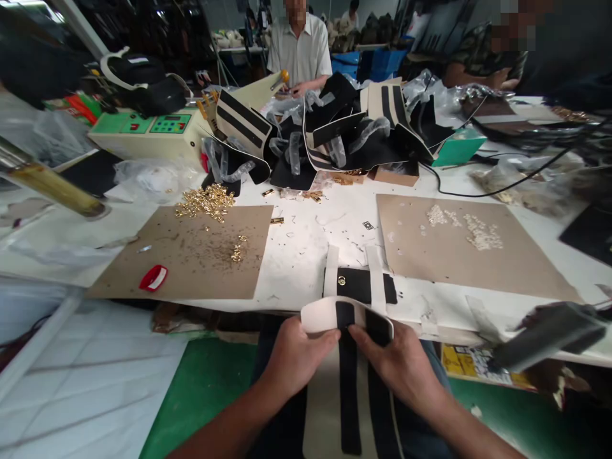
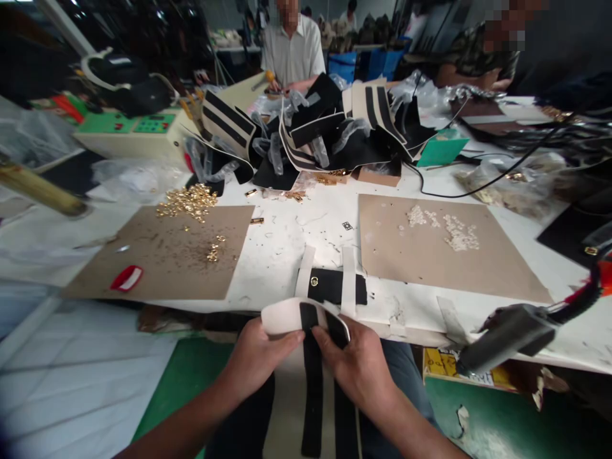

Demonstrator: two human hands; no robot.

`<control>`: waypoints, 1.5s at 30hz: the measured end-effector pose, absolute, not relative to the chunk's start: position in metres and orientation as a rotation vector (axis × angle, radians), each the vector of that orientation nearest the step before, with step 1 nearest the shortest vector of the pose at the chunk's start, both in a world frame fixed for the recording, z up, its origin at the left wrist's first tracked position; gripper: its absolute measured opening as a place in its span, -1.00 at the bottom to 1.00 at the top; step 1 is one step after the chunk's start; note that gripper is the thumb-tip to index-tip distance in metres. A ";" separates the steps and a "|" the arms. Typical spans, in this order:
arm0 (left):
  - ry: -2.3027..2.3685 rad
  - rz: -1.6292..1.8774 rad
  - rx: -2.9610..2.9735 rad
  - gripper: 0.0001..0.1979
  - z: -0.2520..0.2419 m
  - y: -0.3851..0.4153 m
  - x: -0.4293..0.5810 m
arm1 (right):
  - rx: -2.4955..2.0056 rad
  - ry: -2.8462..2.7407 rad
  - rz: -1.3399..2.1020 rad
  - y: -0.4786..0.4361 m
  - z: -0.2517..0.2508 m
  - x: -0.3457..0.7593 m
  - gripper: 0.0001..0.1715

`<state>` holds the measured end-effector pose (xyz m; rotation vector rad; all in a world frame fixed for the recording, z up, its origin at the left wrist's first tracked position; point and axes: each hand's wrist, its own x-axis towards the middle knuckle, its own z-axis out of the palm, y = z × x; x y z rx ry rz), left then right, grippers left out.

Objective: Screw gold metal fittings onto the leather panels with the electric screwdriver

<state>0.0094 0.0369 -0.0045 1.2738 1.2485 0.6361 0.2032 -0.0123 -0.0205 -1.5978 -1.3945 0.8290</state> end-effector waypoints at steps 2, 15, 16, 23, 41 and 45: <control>1.287 0.663 1.348 -0.73 0.002 0.056 0.013 | -1.643 -1.412 0.856 0.005 -0.012 0.206 -0.69; 1.403 0.635 1.606 -0.82 -0.013 0.118 0.031 | -2.113 -1.527 0.647 0.063 -0.006 0.213 -0.65; 1.407 0.636 1.613 -0.82 -0.014 0.118 0.032 | -2.124 -1.520 0.644 0.064 -0.006 0.213 -0.65; 1.422 0.625 1.648 -0.85 -0.015 0.121 0.034 | -2.167 -1.552 0.600 0.070 -0.008 0.212 -0.66; 1.370 0.605 1.518 -0.80 -0.013 0.128 0.033 | -2.189 -1.494 0.721 0.077 -0.007 0.216 -0.64; 1.371 0.590 1.543 -0.83 -0.014 0.129 0.034 | -2.247 -1.523 0.690 0.079 -0.005 0.213 -0.64</control>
